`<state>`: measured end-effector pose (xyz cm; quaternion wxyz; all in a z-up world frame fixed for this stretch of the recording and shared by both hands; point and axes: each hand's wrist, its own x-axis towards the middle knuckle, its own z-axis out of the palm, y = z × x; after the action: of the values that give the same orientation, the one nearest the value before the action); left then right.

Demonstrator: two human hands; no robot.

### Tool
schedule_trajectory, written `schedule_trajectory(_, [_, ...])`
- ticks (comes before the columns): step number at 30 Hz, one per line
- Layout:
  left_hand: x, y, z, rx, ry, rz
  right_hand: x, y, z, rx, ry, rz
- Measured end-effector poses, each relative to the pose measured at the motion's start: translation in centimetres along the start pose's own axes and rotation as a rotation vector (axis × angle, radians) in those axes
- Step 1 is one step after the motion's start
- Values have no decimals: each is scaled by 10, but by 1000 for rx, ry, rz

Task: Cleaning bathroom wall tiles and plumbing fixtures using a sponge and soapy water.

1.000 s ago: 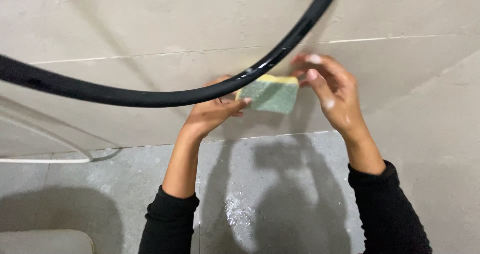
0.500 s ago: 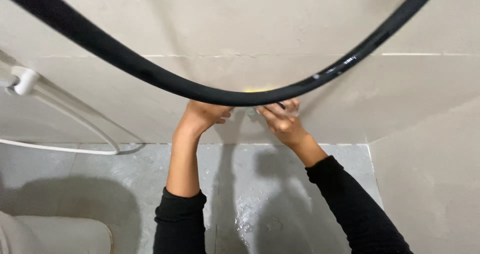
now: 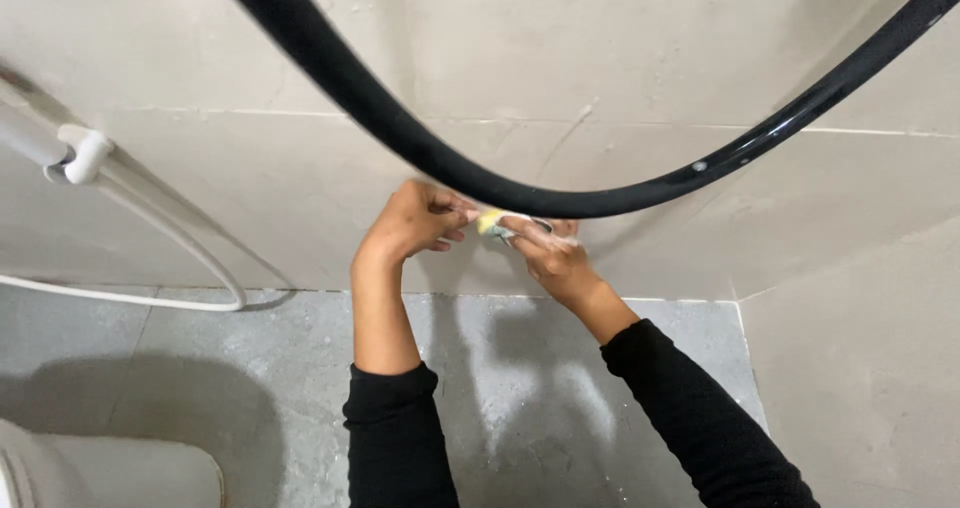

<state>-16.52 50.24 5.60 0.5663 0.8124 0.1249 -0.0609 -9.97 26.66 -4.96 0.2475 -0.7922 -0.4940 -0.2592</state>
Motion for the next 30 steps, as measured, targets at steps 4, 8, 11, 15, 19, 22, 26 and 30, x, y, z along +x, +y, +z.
schedule_trajectory(4, [-11,-7,-11,17,9,-36,15,-8,-10,-162,19,-96])
schedule_trajectory(8, [-9,-17,-26,-6,12,-51,88,-38,-69,-201,230,-55])
schedule_trajectory(11, [-9,-30,-32,-35,16,-66,130,-75,-92,-144,359,-66])
schedule_trajectory(15, [-10,-31,-37,-54,17,-70,81,-30,2,-97,311,-83])
schedule_trajectory(19, [-7,-48,-38,-39,6,-71,46,-48,26,-149,147,-200])
schedule_trajectory(22, [-12,-55,-42,-45,-1,-82,62,-68,6,-159,77,-154])
schedule_trajectory(26, [-18,-47,-52,-113,15,-79,114,-86,-36,-157,272,-99])
schedule_trajectory(30, [-23,-47,-54,-147,19,-73,110,-82,-24,-84,303,5])
